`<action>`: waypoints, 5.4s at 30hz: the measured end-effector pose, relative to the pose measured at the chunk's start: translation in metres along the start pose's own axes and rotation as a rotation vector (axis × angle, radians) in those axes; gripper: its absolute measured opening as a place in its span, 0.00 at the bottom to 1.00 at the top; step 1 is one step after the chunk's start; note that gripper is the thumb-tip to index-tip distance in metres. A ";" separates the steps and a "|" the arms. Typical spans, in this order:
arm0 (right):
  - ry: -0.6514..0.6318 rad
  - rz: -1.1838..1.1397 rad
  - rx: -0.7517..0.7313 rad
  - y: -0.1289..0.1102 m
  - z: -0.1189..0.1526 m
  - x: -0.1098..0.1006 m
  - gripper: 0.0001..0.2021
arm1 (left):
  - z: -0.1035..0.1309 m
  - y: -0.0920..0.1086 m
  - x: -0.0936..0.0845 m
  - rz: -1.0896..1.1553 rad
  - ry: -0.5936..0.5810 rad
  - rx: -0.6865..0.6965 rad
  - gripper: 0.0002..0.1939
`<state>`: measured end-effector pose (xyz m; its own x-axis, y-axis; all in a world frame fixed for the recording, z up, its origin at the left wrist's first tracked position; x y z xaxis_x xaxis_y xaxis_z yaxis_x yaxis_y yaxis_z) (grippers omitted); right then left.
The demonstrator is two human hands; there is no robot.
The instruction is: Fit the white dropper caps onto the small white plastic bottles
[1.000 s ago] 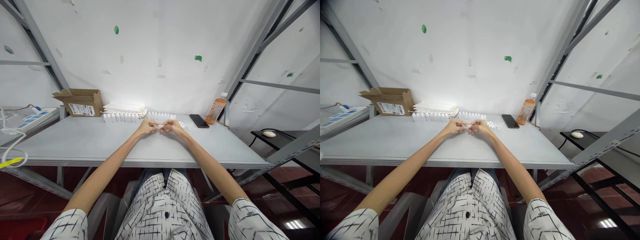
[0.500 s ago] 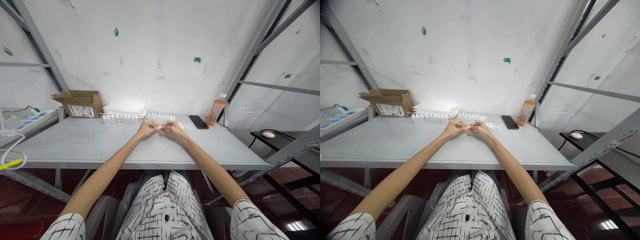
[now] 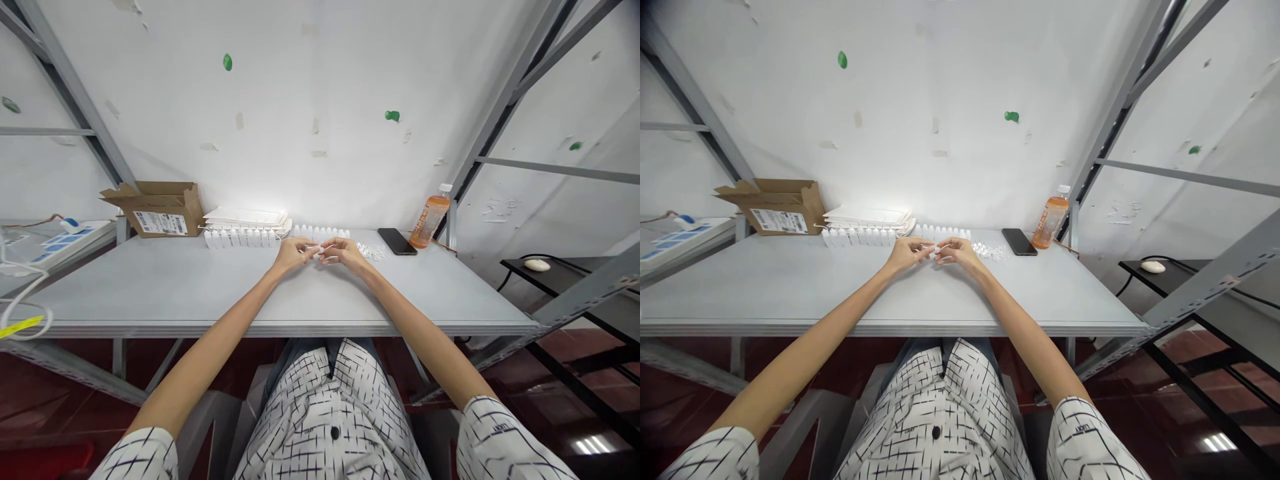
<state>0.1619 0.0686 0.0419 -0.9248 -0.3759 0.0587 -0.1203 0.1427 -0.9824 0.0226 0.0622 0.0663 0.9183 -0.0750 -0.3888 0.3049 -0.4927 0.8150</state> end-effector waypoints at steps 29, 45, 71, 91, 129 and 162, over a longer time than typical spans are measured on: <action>-0.025 0.045 -0.028 0.002 0.003 0.009 0.12 | -0.001 -0.018 0.008 0.293 -0.171 -0.092 0.27; -0.093 0.023 0.069 0.008 0.007 0.016 0.11 | -0.004 -0.017 0.005 0.257 -0.127 -0.079 0.27; 0.021 0.101 -0.002 -0.002 0.006 0.002 0.08 | 0.003 -0.013 0.014 0.228 -0.290 -0.139 0.26; -0.041 0.111 0.069 0.014 -0.001 0.003 0.10 | 0.002 -0.014 0.007 0.179 -0.222 -0.117 0.26; 0.006 0.125 -0.004 0.003 0.003 0.001 0.09 | 0.000 -0.015 0.011 0.115 -0.224 -0.083 0.24; 0.127 0.303 -0.193 -0.013 -0.003 -0.006 0.10 | -0.002 -0.029 0.019 0.366 -0.177 -0.221 0.24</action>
<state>0.1680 0.0715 0.0549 -0.9647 -0.1757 -0.1962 0.1109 0.4048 -0.9077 0.0316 0.0769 0.0359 0.9242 -0.3656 -0.1105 0.0334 -0.2109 0.9769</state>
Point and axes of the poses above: each hand's wrist, its own z-axis away from the middle knuckle, its own x-axis out of the palm, y = z × x, the point moved 10 cm from there along -z, towards the middle knuckle, and after that the axes turned 2 degrees about -y, right-handed, at the moved point
